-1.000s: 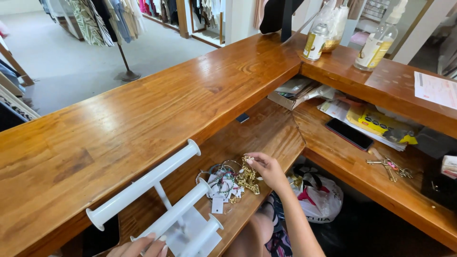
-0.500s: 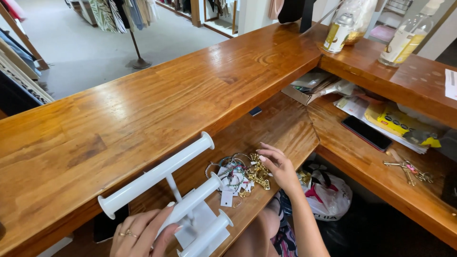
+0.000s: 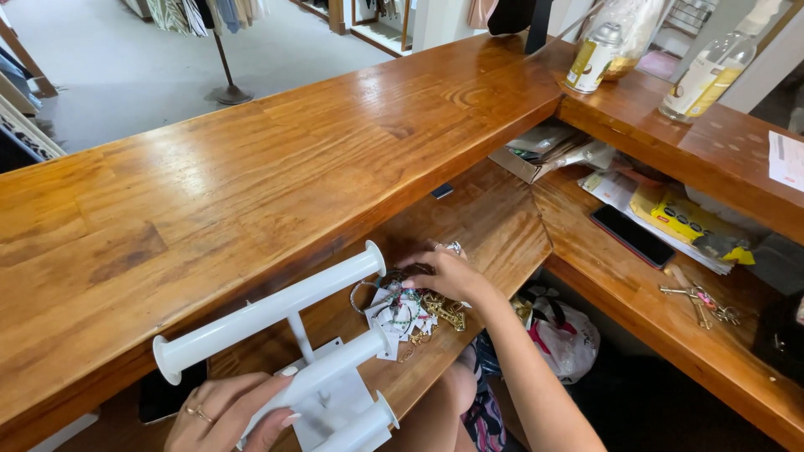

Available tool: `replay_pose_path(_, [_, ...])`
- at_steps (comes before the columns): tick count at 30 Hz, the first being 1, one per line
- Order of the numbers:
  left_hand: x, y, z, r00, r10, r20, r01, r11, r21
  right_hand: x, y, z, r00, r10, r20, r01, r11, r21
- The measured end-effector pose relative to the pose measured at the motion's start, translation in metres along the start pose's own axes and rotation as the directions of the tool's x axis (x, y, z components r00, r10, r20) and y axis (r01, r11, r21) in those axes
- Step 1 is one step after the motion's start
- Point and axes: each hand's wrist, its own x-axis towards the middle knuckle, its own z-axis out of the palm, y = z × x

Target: Hanging and arranging various bracelets on a tiered display stand on a wooden counter.

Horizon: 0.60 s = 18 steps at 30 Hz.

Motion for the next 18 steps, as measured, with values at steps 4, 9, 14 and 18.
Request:
replay_pose_path(4, [0.001, 0.003, 0.002, 0.999, -0.010, -0.051, 0.009, 1.000, -0.019, 0.001, 0.006, 0.011, 0.991, -0.118, 0.058, 0.119, 0.993, -0.011])
replay_pose_path(9, [0.011, 0.013, -0.003, 0.996, -0.008, -0.089, 0.004, 0.999, -0.050, -0.007, -0.004, 0.014, 0.995, -0.003, 0.098, 0.015, 0.994, -0.113])
replay_pose_path(14, [0.022, 0.009, -0.023, 0.993, 0.119, 0.018, -0.120, 0.992, 0.039, -0.008, -0.005, 0.007, 1.000, -0.018, -0.003, 0.018, 0.999, -0.047])
replay_pose_path(18, [0.050, 0.025, -0.044, 0.982, 0.189, -0.006, -0.186, 0.972, 0.141, -0.001, 0.008, 0.003, 0.998, -0.037, -0.047, 0.042, 0.991, 0.124])
